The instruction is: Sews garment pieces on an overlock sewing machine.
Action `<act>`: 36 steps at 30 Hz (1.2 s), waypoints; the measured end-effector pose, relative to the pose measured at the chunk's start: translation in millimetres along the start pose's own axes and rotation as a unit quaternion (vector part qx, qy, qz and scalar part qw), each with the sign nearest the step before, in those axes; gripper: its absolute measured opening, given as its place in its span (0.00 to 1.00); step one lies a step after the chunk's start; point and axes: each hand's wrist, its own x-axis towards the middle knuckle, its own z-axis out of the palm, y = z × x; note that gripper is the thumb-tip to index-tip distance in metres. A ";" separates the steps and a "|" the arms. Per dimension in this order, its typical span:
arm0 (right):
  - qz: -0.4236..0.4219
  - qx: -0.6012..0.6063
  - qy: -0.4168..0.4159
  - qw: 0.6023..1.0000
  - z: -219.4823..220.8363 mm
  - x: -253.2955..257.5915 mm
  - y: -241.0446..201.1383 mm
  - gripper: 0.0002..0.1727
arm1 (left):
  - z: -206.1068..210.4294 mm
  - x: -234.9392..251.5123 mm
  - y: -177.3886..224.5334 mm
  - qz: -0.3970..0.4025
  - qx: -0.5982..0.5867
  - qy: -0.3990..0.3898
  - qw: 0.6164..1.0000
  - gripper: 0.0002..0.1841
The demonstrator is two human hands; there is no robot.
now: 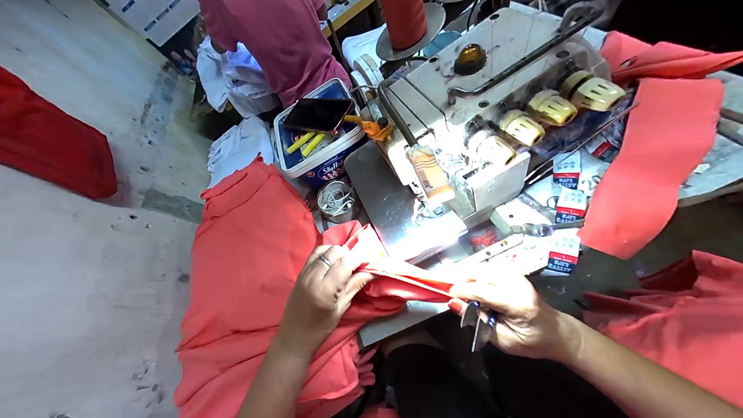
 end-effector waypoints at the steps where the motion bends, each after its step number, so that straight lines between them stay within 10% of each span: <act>1: 0.005 0.007 0.001 1.000 0.2 -0.1 0.3 0.11 | -1.0 1.8 0.2 -0.010 -0.005 -0.012 1.000 0.12; 20: 0.102 0.001 0.099 0.990 15.0 15.1 4.5 0.08 | -4.2 22.2 -17.4 -0.171 -0.107 -0.179 0.963 0.09; 24: 0.065 -0.007 0.061 0.996 8.5 27.2 -1.9 0.08 | -1.3 27.8 15.9 -0.129 0.041 -0.106 0.985 0.13; 36: 0.011 -0.024 0.082 0.996 7.6 56.4 -2.2 0.07 | -10.3 60.7 36.9 -0.048 -0.075 -0.151 0.985 0.09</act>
